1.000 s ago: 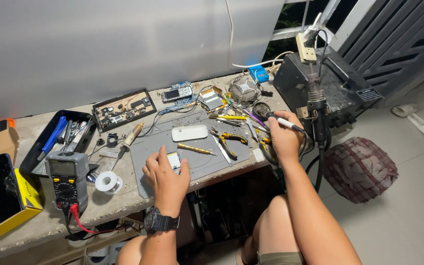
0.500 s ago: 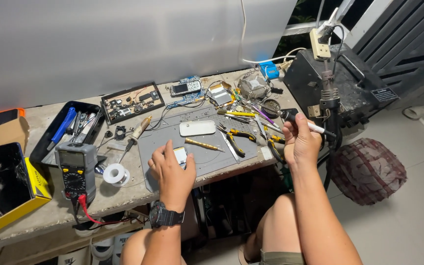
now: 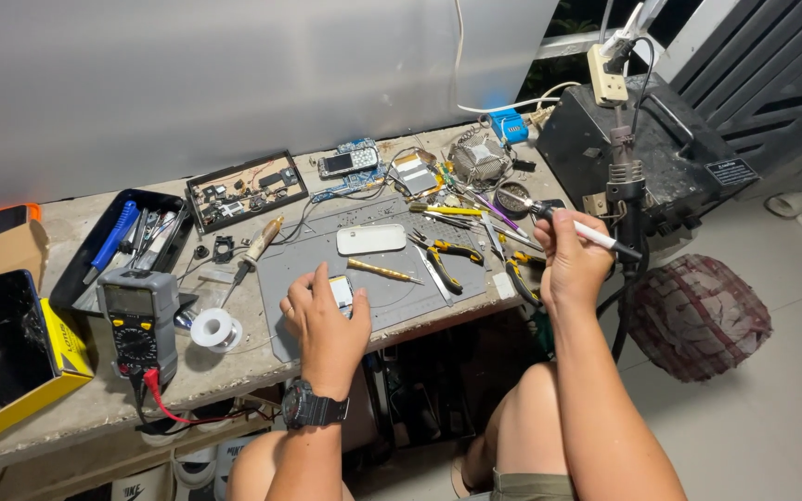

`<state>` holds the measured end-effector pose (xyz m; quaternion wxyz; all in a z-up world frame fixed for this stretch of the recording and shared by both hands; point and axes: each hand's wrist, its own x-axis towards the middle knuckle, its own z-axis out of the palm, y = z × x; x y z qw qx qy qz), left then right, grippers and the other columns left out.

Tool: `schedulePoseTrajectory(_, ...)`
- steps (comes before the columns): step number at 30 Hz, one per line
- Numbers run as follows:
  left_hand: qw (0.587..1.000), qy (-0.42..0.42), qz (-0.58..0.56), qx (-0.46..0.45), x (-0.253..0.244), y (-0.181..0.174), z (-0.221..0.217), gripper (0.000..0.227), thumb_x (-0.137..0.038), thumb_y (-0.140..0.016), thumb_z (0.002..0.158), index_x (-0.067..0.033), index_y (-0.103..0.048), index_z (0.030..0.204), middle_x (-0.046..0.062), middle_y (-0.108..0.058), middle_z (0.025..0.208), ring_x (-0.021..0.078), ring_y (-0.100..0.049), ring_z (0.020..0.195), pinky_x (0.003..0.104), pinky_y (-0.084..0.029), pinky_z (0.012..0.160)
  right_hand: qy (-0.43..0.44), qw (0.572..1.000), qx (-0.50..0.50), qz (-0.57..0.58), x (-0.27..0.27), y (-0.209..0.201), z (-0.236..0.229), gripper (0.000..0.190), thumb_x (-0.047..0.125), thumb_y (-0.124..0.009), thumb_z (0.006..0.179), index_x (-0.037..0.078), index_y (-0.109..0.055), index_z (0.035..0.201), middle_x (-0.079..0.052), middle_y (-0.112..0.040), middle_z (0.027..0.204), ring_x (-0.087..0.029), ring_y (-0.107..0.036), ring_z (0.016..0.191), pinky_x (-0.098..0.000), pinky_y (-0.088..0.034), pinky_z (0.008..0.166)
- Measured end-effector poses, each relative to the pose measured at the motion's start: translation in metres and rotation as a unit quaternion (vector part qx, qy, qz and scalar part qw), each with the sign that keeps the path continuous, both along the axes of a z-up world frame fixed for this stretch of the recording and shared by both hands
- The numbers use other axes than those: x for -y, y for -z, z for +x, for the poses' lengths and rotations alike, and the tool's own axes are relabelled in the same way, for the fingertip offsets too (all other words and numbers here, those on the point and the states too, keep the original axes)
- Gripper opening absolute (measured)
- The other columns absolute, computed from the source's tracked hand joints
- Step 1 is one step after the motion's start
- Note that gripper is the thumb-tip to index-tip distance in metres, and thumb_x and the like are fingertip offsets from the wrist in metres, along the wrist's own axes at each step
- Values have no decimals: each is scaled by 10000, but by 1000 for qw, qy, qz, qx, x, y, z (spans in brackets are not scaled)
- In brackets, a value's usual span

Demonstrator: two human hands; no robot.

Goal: Disassembling a mobile phone and using a soldering iron to repair internal components on a workbench.

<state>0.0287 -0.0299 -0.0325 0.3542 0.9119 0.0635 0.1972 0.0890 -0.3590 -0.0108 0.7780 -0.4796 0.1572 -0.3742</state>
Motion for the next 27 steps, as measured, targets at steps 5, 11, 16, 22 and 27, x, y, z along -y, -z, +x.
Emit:
schedulePoseTrajectory(5, 1000, 5, 7, 8, 0, 0, -1, 687, -311, -812, 895, -29, -626, 1494, 203, -566, 1343, 436, -509, 1221, 559, -414, 1043, 48, 972, -33, -229, 3, 8, -3, 220, 19, -878, 946, 20, -748, 1124, -193, -784, 1150, -224, -783, 1005, -322, -685, 897)
schedulePoseTrajectory(11, 1000, 11, 8, 13, 1, 1, 0, 679, -300, -811, 898, -14, -627, 1485, 217, -568, 1338, 449, -508, 1216, 561, -405, 1050, 28, 923, -142, -356, -2, -2, -9, 213, 43, -838, 913, 109, -831, 1116, -105, -800, 1253, -261, -737, 1240, -370, -597, 1037)
schedulePoseTrajectory(16, 1000, 14, 2, 18, 1, 1, 0, 672, -271, -813, 898, -2, -625, 1485, 225, -563, 1335, 455, -500, 1216, 563, -397, 1058, 36, 915, -158, -370, -4, -6, -13, 210, 57, -810, 887, 145, -849, 1073, -69, -816, 1237, -249, -743, 1236, -385, -579, 1032)
schedulePoseTrajectory(22, 999, -7, 0, 37, -8, 1, 5, 627, -236, -790, 915, 1, -638, 1475, 234, -582, 1323, 464, -518, 1207, 566, -400, 1063, 41, 917, -117, -380, -7, -6, -19, 207, 44, -822, 879, 131, -845, 1065, -83, -821, 1203, -256, -759, 1212, -367, -597, 1013)
schedulePoseTrajectory(27, 989, -47, -60, 128, -38, -10, 7, 509, 47, -619, 947, 20, -643, 1455, 254, -631, 1294, 495, -611, 1183, 563, -477, 1060, -109, 971, -41, -210, -43, 0, -38, 272, -9, -829, 967, -34, -728, 1218, -207, -784, 1209, -211, -787, 1067, -327, -680, 943)
